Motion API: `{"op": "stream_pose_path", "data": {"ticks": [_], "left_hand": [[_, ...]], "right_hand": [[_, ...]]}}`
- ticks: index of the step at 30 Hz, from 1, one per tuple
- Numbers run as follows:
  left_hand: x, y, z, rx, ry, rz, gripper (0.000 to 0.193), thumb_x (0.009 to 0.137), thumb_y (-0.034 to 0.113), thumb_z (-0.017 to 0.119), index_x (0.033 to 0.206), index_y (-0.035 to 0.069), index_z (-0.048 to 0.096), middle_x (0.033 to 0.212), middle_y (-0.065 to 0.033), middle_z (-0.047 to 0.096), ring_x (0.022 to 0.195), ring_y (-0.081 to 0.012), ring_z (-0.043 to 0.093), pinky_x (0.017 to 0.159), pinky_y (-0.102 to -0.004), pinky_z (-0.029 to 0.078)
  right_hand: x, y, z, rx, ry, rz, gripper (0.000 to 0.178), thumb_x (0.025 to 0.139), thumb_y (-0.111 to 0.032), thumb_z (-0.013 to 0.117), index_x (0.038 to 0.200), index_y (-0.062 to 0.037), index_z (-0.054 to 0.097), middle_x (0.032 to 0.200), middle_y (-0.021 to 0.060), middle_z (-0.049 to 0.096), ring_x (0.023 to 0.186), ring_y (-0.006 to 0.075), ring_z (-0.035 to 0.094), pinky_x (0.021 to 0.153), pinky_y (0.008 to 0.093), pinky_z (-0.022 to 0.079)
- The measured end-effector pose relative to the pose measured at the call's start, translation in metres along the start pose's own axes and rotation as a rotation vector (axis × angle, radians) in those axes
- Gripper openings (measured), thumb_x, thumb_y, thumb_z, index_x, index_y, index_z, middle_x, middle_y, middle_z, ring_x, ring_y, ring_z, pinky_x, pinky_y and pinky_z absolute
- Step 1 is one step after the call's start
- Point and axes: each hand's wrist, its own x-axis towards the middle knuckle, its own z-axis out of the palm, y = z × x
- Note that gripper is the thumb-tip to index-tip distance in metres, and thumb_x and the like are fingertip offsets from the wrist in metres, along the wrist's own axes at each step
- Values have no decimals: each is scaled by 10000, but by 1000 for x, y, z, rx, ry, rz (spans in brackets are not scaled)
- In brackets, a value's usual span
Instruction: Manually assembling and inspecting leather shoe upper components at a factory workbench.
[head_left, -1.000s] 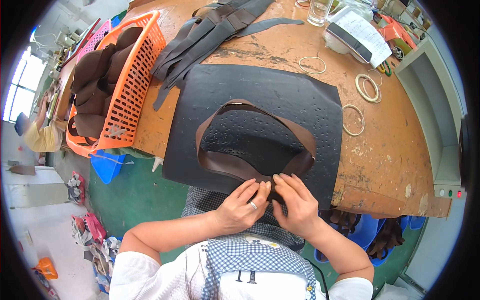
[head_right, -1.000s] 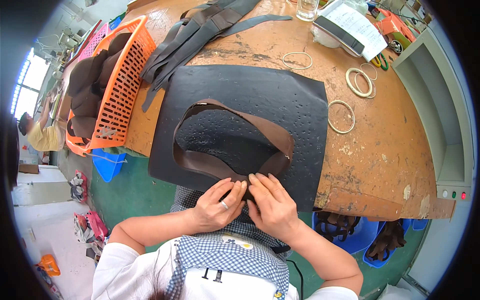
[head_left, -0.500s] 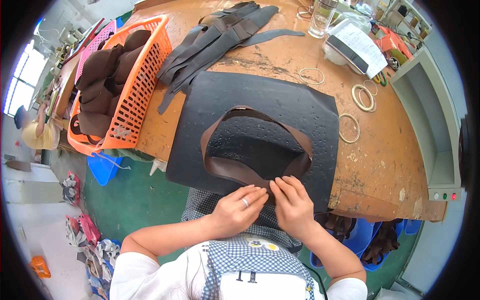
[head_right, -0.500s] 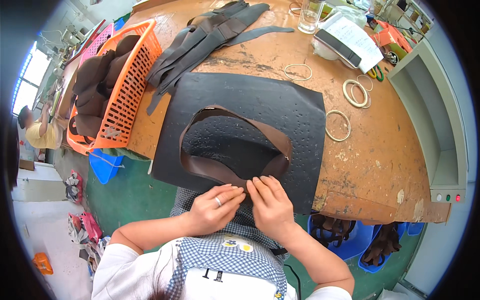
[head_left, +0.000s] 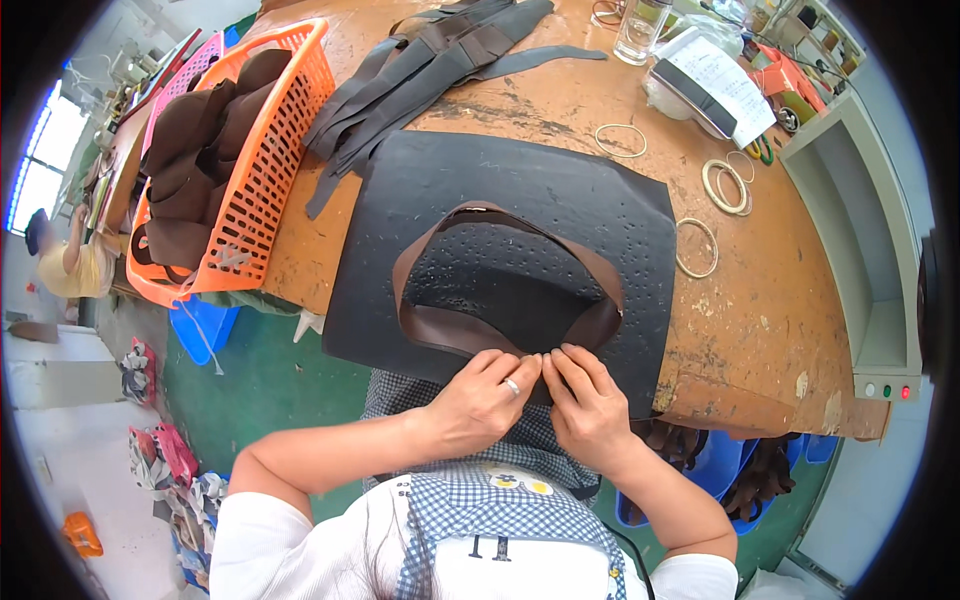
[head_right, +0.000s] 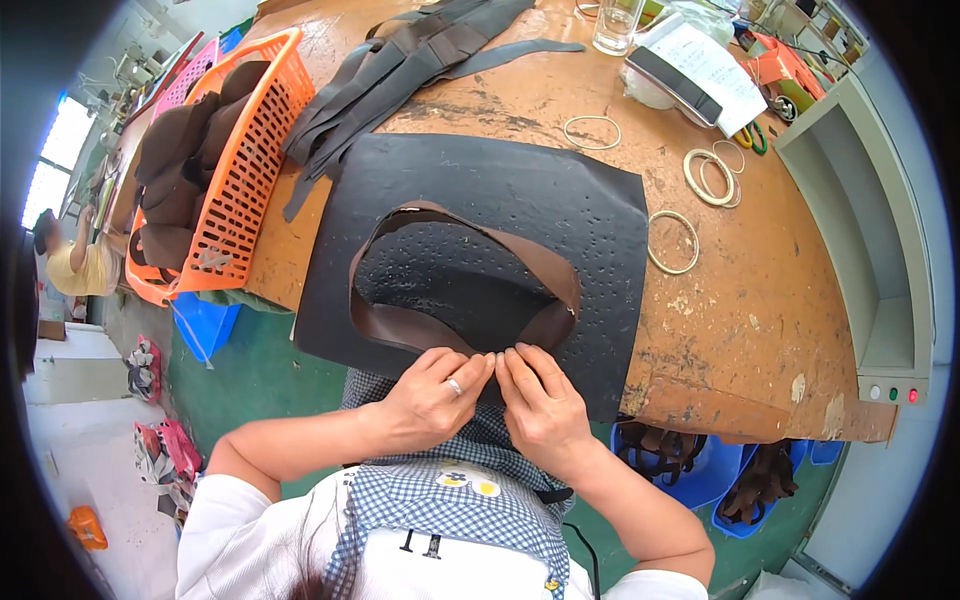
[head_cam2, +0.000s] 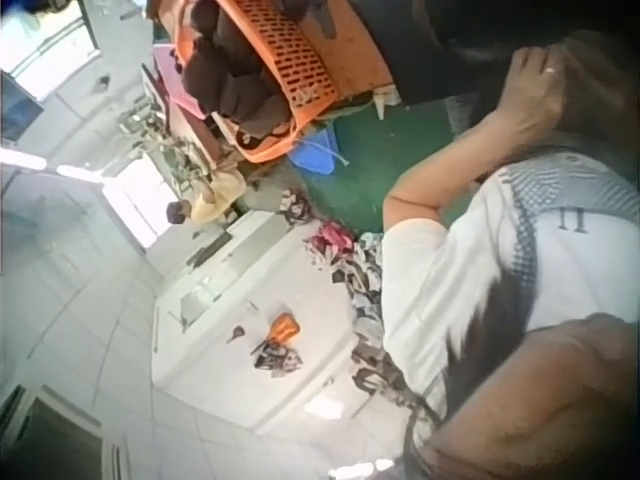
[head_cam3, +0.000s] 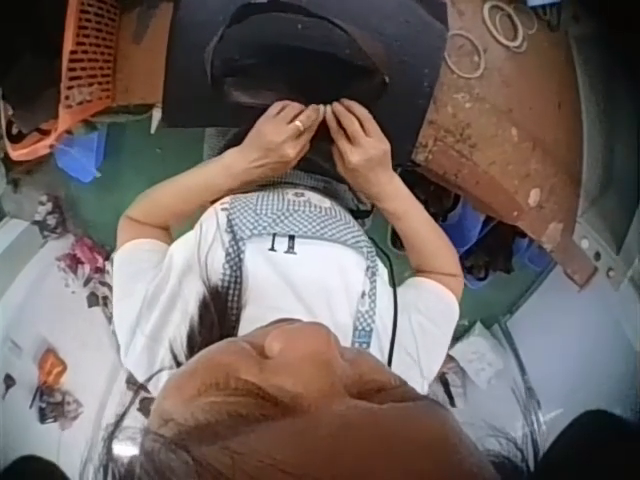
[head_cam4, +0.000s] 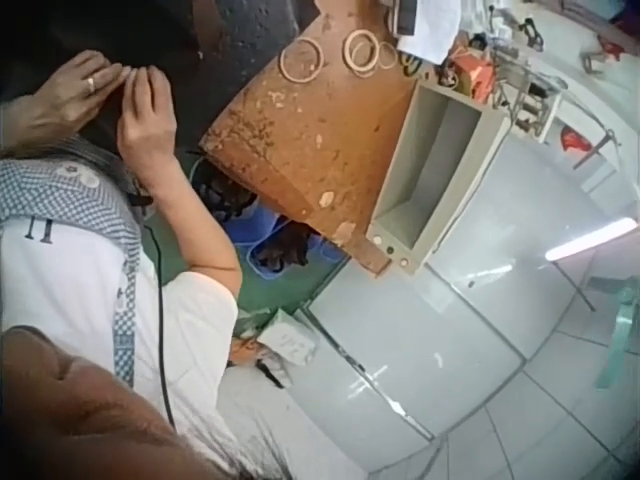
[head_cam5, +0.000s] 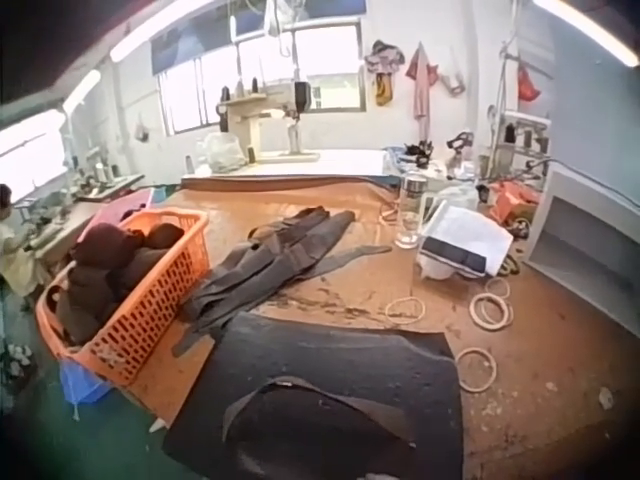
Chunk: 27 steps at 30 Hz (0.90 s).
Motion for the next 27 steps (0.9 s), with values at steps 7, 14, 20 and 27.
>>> {"op": "stream_pose_path", "data": {"ticks": [7, 14, 20, 27], "left_hand": [[-1, 2, 2, 14, 33, -59, 512, 683, 76, 744, 1152, -94, 626, 1177, -177, 584, 1062, -288, 586, 902, -417, 495], [15, 8, 13, 8, 29, -53, 446, 732, 87, 664, 1156, -47, 640, 1206, -180, 625, 1176, -308, 585, 1016, -455, 467], [19, 9, 12, 41, 81, -6, 341, 713, 79, 638, 1025, -51, 684, 1105, -172, 672, 1051, -289, 648, 898, -379, 543], [42, 3, -21, -135, 150, -120, 331, 713, 129, 773, 987, -28, 676, 979, -132, 687, 931, -272, 665, 794, -356, 557]], "right_hand": [[18, 16, -22, 236, -90, 108, 413, 677, 82, 606, 1087, 68, 651, 1112, 196, 616, 1051, 344, 614, 923, 393, 519], [27, 24, -23, 80, 159, 106, 430, 707, 152, 559, 1126, 77, 623, 1130, 201, 614, 1084, 366, 604, 932, 421, 511], [70, 42, -26, -184, 425, 274, 480, 787, -73, 757, 1221, 2, 563, 1059, 155, 627, 921, 309, 625, 770, 373, 516], [99, 52, -8, -108, 113, 277, 117, 849, -97, 661, 927, -12, 641, 839, 169, 667, 768, 351, 656, 673, 411, 525]]}}
